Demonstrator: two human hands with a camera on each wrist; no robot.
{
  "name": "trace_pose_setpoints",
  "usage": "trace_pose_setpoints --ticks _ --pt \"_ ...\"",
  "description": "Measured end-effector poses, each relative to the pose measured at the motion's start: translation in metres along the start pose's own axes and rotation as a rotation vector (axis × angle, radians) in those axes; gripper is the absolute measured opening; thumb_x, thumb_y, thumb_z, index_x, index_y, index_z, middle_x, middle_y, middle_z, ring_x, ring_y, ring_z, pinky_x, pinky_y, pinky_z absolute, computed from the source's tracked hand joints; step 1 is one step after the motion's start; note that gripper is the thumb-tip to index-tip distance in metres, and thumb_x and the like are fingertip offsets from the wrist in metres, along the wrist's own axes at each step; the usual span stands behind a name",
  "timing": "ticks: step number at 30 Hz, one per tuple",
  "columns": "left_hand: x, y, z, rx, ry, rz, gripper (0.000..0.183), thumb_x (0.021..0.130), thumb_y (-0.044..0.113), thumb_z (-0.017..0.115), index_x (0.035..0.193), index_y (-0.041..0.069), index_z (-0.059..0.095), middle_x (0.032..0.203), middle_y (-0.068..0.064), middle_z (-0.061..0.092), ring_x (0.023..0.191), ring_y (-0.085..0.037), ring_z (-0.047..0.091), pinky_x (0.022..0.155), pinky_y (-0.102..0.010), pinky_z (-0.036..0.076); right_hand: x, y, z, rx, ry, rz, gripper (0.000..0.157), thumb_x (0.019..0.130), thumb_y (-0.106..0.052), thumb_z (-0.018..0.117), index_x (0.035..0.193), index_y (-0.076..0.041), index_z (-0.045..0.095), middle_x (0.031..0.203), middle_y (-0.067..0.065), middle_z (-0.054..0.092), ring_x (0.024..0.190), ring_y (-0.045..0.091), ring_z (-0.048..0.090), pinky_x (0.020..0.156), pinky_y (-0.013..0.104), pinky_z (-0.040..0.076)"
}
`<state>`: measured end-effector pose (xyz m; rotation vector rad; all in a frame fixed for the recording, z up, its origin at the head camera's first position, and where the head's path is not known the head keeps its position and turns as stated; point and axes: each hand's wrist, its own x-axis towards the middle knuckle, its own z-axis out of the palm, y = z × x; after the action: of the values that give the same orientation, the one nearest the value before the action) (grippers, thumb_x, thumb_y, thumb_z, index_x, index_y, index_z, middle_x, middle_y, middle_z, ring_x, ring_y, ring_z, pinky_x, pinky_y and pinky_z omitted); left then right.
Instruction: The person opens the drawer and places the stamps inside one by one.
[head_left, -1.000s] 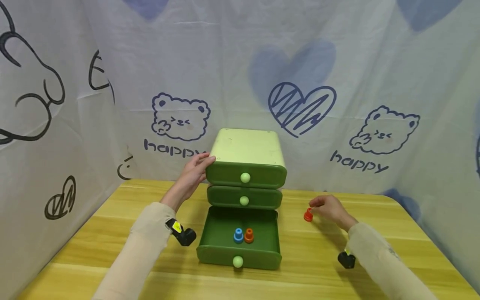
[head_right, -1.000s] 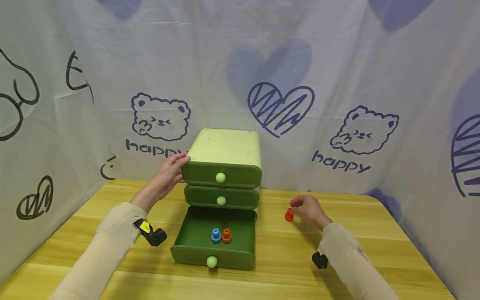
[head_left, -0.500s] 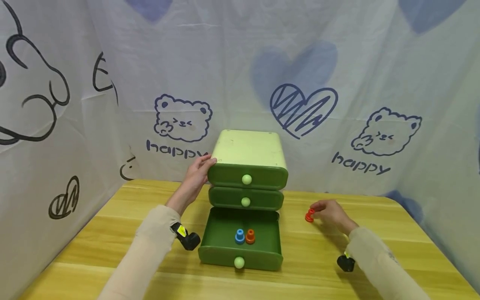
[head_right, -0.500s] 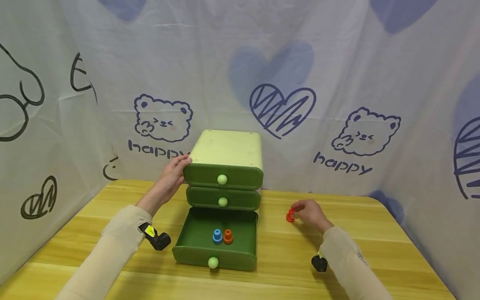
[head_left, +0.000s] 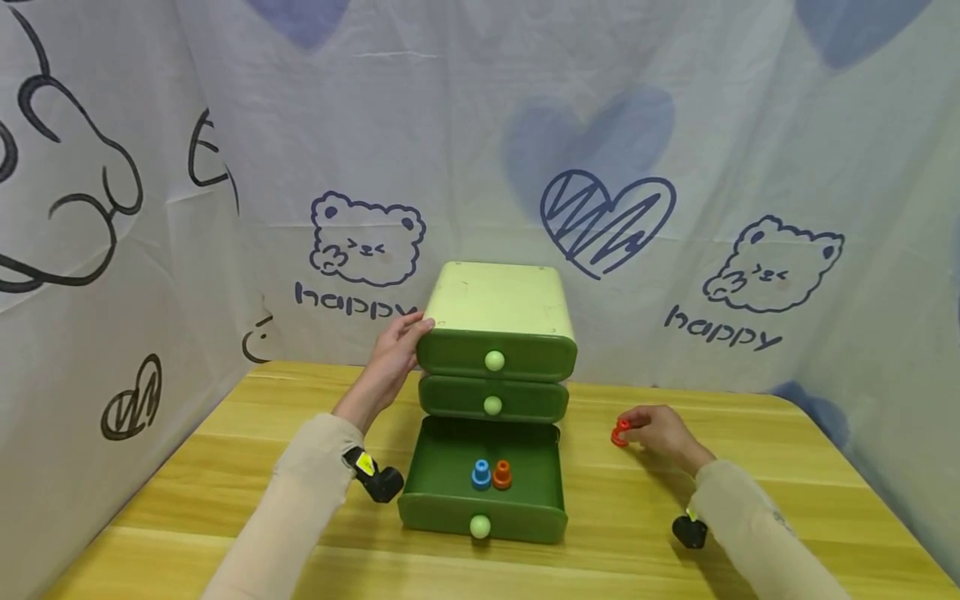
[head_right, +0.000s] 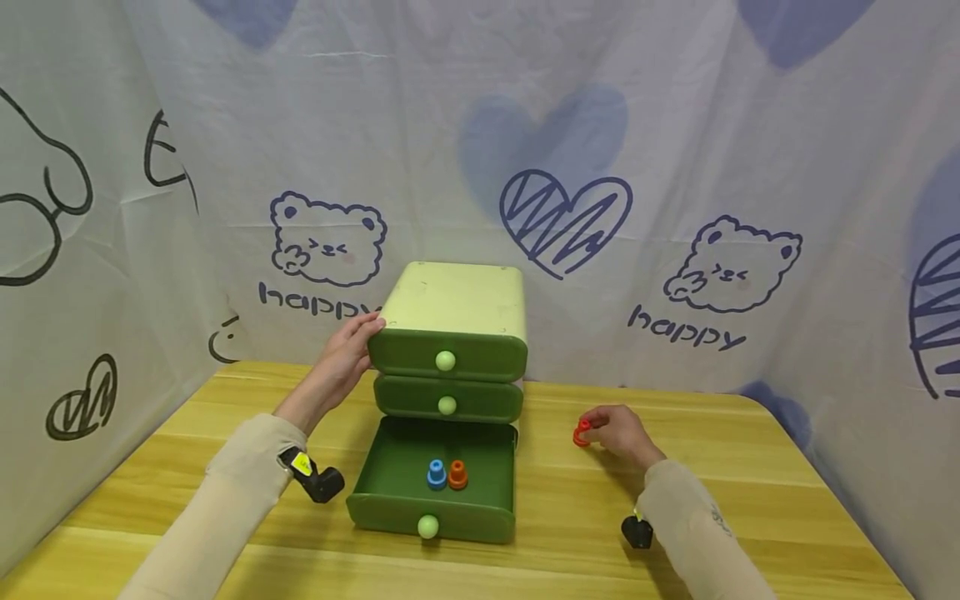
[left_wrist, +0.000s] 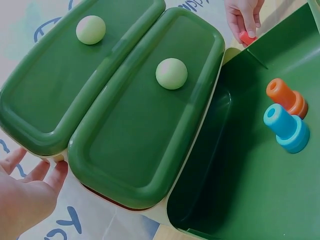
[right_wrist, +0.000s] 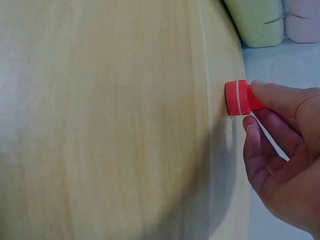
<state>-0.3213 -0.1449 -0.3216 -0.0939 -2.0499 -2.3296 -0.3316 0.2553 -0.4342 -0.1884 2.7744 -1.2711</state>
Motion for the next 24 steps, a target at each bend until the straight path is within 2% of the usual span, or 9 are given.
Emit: trace_pose_setpoints --ticks 8,15,18,24 --pt "0.001 -0.001 0.000 0.008 0.002 -0.001 0.061 0.097 0.023 0.055 0.148 0.000 0.031 0.144 -0.021 0.034 0.127 -0.032 0.043 0.107 -0.037 0.038 -0.002 -0.003 -0.001 -0.022 0.000 -0.037 0.027 0.086 -0.003 0.070 0.109 0.011 0.065 0.095 0.013 0.069 0.081 0.020 0.060 0.065 0.033 0.053" --pt "0.000 -0.002 0.001 -0.033 0.013 0.011 0.061 0.097 0.022 0.053 0.148 -0.001 0.030 0.144 -0.022 0.034 0.126 -0.031 0.043 0.106 -0.036 0.038 -0.007 -0.014 0.004 -0.040 -0.007 -0.059 0.028 0.087 -0.002 0.069 0.110 0.013 0.065 0.097 0.017 0.069 0.086 0.024 0.062 0.069 0.034 0.054" --pt "0.001 -0.002 0.001 -0.046 0.016 0.013 0.061 0.097 0.022 0.053 0.148 -0.001 0.030 0.144 -0.023 0.033 0.125 -0.030 0.043 0.107 -0.036 0.038 -0.011 -0.017 0.007 -0.038 -0.010 -0.051 0.026 0.087 -0.001 0.068 0.110 0.011 0.065 0.097 0.015 0.069 0.088 0.025 0.062 0.072 0.036 0.055" --pt "0.001 -0.003 0.002 -0.046 0.015 0.013 0.060 0.097 0.021 0.053 0.148 -0.001 0.030 0.144 -0.022 0.034 0.126 -0.030 0.043 0.107 -0.035 0.038 -0.021 -0.020 0.014 -0.030 -0.028 -0.097 0.024 0.086 0.000 0.068 0.108 0.011 0.066 0.095 0.012 0.069 0.088 0.025 0.063 0.076 0.038 0.055"
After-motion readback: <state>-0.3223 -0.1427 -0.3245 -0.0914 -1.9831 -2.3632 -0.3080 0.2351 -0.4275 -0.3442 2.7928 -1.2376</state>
